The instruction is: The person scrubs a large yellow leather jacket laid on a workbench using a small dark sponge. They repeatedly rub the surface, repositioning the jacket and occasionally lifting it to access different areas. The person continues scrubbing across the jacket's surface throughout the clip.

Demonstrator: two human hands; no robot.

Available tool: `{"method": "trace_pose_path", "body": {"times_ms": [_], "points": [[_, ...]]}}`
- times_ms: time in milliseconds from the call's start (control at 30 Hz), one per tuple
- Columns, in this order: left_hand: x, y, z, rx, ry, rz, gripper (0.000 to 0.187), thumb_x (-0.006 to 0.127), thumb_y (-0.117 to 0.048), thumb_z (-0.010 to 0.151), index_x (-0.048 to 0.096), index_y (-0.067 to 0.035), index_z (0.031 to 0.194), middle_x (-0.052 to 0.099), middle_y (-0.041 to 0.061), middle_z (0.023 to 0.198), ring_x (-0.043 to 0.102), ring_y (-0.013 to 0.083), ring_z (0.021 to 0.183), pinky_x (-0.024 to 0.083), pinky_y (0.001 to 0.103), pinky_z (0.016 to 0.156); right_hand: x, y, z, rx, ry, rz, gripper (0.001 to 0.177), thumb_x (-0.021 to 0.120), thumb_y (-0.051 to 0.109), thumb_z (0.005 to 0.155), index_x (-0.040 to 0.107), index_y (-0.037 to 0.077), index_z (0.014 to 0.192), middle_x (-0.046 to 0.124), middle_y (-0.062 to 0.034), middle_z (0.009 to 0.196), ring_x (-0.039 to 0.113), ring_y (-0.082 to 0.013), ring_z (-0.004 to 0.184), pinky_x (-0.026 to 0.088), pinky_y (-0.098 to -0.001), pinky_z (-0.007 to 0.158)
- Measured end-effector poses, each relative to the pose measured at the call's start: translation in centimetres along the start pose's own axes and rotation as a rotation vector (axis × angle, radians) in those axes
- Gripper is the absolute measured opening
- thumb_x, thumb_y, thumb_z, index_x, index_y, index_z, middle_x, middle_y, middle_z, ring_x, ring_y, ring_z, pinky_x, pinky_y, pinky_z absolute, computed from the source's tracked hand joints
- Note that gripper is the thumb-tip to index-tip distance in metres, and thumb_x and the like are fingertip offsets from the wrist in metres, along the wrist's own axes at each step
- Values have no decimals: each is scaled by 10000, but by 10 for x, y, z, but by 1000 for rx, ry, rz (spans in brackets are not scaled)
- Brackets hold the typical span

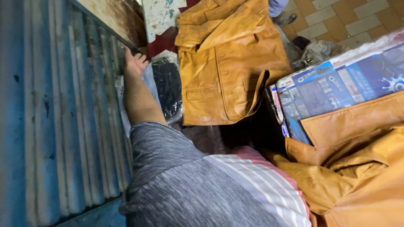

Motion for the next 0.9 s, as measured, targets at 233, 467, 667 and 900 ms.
{"method": "trace_pose_path", "body": {"times_ms": [233, 467, 667, 900], "points": [[57, 47, 13, 631, -74, 652, 869, 555, -586, 1106, 114, -112, 1686, 81, 202, 1746, 175, 399, 1607, 267, 534, 1260, -73, -28, 115, -112, 141, 182, 212, 601, -69, 989, 673, -38, 1186, 538, -41, 846, 437, -122, 612, 347, -247, 559], [228, 298, -216, 1038, 990, 889, 477, 743, -71, 1002, 560, -30, 1441, 521, 206, 1478, 513, 402, 1391, 467, 504, 1135, -174, -43, 91, -287, -43, 114, 249, 617, -31, 931, 698, 15, 1162, 609, -35, 1103, 570, -129, 906, 483, -246, 813], [315, 368, -465, 1159, 1525, 667, 268, 764, -118, 989, 710, -161, 1248, 654, 80, 1278, 624, 309, 1205, 484, 428, 1046, -160, -24, 83, -125, -183, 233, 232, 666, 38, 953, 644, 30, 1184, 685, -60, 1136, 663, -154, 970, 556, -282, 827], [367, 410, -555, 879, 1566, 1219, 754, 886, -341, 777, 544, -20, 1367, 478, 289, 1218, 510, 486, 1048, 461, 535, 772, -167, -29, 89, -144, -231, 203, 171, 666, 7, 1047, 649, 6, 1217, 675, -49, 1101, 631, -133, 937, 520, -270, 788]]}}
Point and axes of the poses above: each hand's wrist, its own z-axis towards the middle knuckle, its own x-axis out of the palm, y = z × x, the point moved 2 cm from there along z, towards the middle knuckle
